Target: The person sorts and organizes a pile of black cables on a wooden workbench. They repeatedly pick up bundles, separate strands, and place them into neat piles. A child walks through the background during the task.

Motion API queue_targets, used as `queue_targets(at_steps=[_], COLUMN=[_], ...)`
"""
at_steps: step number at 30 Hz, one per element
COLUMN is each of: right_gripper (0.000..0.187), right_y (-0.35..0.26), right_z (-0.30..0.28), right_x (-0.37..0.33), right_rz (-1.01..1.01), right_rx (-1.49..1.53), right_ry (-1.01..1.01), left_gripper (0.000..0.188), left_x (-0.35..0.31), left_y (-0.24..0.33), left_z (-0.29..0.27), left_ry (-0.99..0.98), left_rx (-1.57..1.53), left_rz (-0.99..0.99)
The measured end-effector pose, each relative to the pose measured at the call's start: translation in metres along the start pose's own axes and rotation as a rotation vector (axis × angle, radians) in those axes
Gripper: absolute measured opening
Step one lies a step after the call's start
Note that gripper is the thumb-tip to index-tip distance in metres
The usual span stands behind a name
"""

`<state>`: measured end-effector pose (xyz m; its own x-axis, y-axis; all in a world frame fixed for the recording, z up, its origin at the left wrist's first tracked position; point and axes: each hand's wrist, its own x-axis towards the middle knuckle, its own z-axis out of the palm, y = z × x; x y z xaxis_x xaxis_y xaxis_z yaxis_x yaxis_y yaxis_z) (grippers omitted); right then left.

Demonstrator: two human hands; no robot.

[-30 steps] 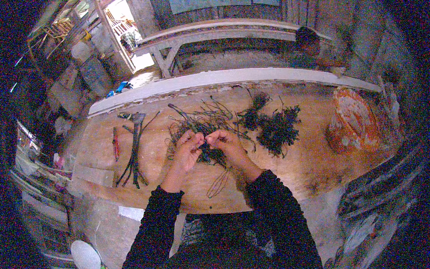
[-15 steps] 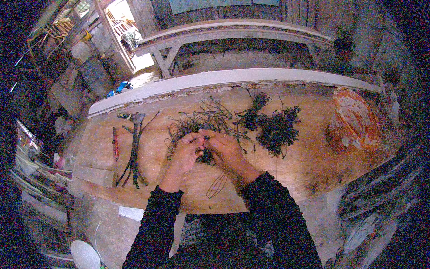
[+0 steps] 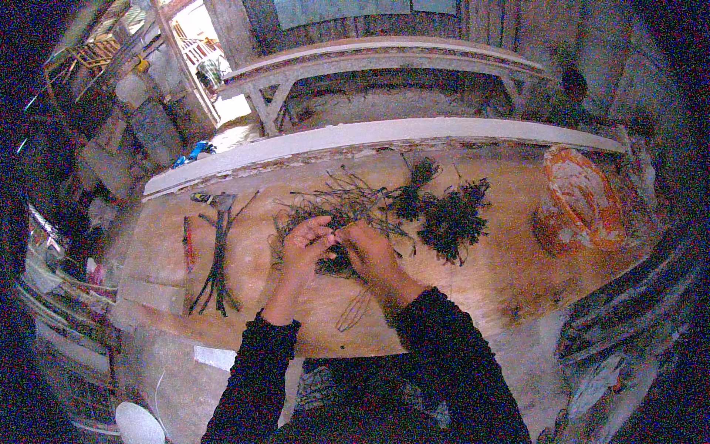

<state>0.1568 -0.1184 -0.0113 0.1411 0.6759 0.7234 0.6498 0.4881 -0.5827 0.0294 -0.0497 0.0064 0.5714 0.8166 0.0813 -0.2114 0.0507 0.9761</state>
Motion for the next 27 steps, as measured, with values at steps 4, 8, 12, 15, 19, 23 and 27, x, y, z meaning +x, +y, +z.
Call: queue_targets(at_steps=[4,8,12,15,19,23,27], right_gripper=[0.008,0.009,0.009,0.008,0.008,0.009,0.011], right_y=[-0.012,-0.005,-0.001,0.004,-0.006,-0.011,-0.012], right_z=[0.002,0.008,0.011,0.006,0.004,0.005,0.004], right_x=[0.002,-0.003,0.0,0.001,0.005,0.003,0.004], right_rz=[0.125,0.26,0.628,0.745,0.729,0.602,0.417], right_rx=[-0.01,0.152,0.712,1.001,0.912,0.591,0.457], right_ry=[-0.031,0.017,0.069,0.09,0.11,0.124,0.111], left_gripper=[0.032,0.03,0.028,0.028,0.034,0.037,0.038], left_x=[-0.001,-0.002,0.001,-0.001,0.001,-0.002,-0.005], left_y=[-0.011,-0.015,-0.024,-0.017,-0.025,-0.023,-0.012], left_z=[-0.005,-0.005,-0.007,-0.001,-0.009,-0.001,0.003], left_ry=[0.016,0.043,0.072,0.082,0.073,0.056,0.051], left_rx=[0.246,0.373,0.55,0.648,0.716,0.278,0.063], left_rz=[0.213,0.308,0.559,0.659,0.698,0.427,0.309])
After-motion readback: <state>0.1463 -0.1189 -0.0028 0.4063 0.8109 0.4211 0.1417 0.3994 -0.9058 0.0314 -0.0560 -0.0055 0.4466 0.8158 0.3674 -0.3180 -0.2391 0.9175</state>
